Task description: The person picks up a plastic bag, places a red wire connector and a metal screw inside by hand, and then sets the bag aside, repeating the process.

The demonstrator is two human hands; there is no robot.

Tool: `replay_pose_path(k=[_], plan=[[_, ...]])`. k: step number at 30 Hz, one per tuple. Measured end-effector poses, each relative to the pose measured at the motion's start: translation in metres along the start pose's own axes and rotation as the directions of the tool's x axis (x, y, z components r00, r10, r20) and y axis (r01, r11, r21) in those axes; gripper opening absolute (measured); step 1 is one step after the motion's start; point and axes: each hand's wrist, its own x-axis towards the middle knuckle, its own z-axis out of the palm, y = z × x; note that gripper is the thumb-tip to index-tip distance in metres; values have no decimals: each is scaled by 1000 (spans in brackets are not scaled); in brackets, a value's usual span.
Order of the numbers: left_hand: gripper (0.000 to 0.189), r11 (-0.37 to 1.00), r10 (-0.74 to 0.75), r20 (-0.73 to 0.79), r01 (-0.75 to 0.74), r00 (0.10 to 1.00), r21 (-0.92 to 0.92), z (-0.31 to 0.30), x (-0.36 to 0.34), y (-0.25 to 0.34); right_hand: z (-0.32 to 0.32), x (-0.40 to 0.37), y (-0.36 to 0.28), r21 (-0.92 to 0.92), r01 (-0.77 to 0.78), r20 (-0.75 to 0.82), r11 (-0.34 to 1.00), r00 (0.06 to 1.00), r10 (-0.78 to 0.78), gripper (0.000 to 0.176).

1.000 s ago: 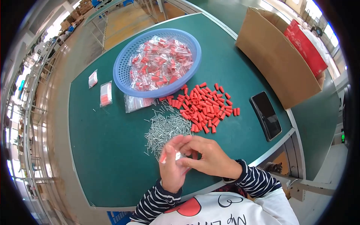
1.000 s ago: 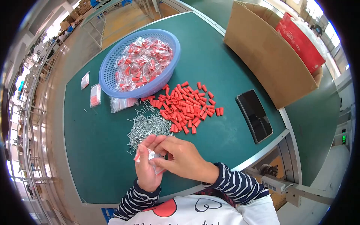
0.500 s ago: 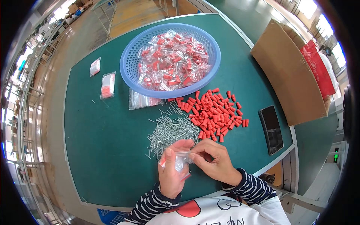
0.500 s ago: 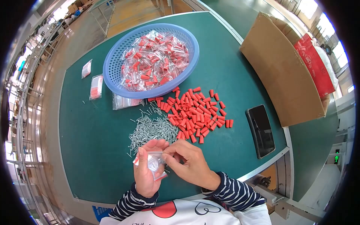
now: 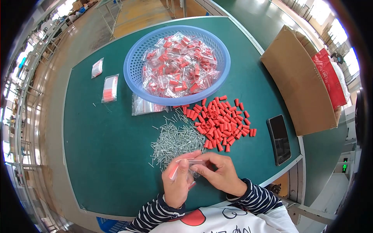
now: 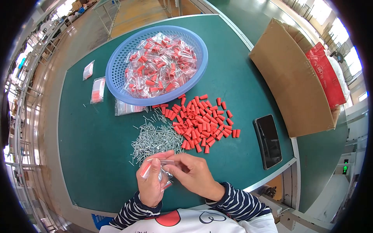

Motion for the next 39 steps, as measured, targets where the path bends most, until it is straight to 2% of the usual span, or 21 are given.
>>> replay_pose_path(k=[1,3,6,7,10,13,16,19,22,25,27,28,31,34,37,39], plan=[[36,1000,14,-49,-15,999,-21,1,0,1,-1,-1,-4,75,-78,-11,994,997,79,14],[33,997,38,-143,-47,989,-59,4,1,4,-4,-1,0,94,-88,-15,992,996,90,16],[28,989,87,-178,-107,980,-107,-4,5,10,-9,-1,6,155,-109,-18,982,993,113,18],[27,987,107,-129,-121,986,-105,-8,5,11,-10,-1,7,180,-117,-16,977,992,122,19],[23,991,80,-170,-96,982,-91,2,4,22,-13,-2,6,269,-122,0,955,992,127,19],[25,975,76,109,-51,991,-218,-19,7,11,-14,-2,5,302,-116,2,946,993,121,20],[31,961,-91,173,132,981,-243,-24,6,12,-15,-4,4,315,-137,27,939,990,135,20],[37,1000,-20,89,18,996,15,-13,5,16,-15,-5,5,329,-118,29,937,993,115,20],[41,993,-118,31,118,993,-9,-17,4,18,-15,-5,5,325,-117,48,939,993,107,20],[31,999,-45,1,45,999,-3,-13,2,16,-14,-5,6,321,-98,48,942,995,87,19],[17,974,61,60,-73,996,217,-10,2,18,-14,-5,8,298,-74,54,952,997,61,18],[17,938,108,98,-134,989,320,-9,1,19,-14,-5,9,286,-63,57,956,997,48,17],[24,977,16,62,-28,998,212,-5,-1,21,-13,-6,11,220,-33,62,975,998,19,15],[13,958,160,25,-161,987,238,1,1,17,-13,-6,7,189,-37,60,981,998,26,14],[13,892,293,101,-310,951,328,-7,2,14,-16,-7,4,150,-23,89,988,996,9,13],[13,738,433,157,-449,887,504,-13,4,13,-13,-3,1,-26,146,-53,989,988,-147,13]])
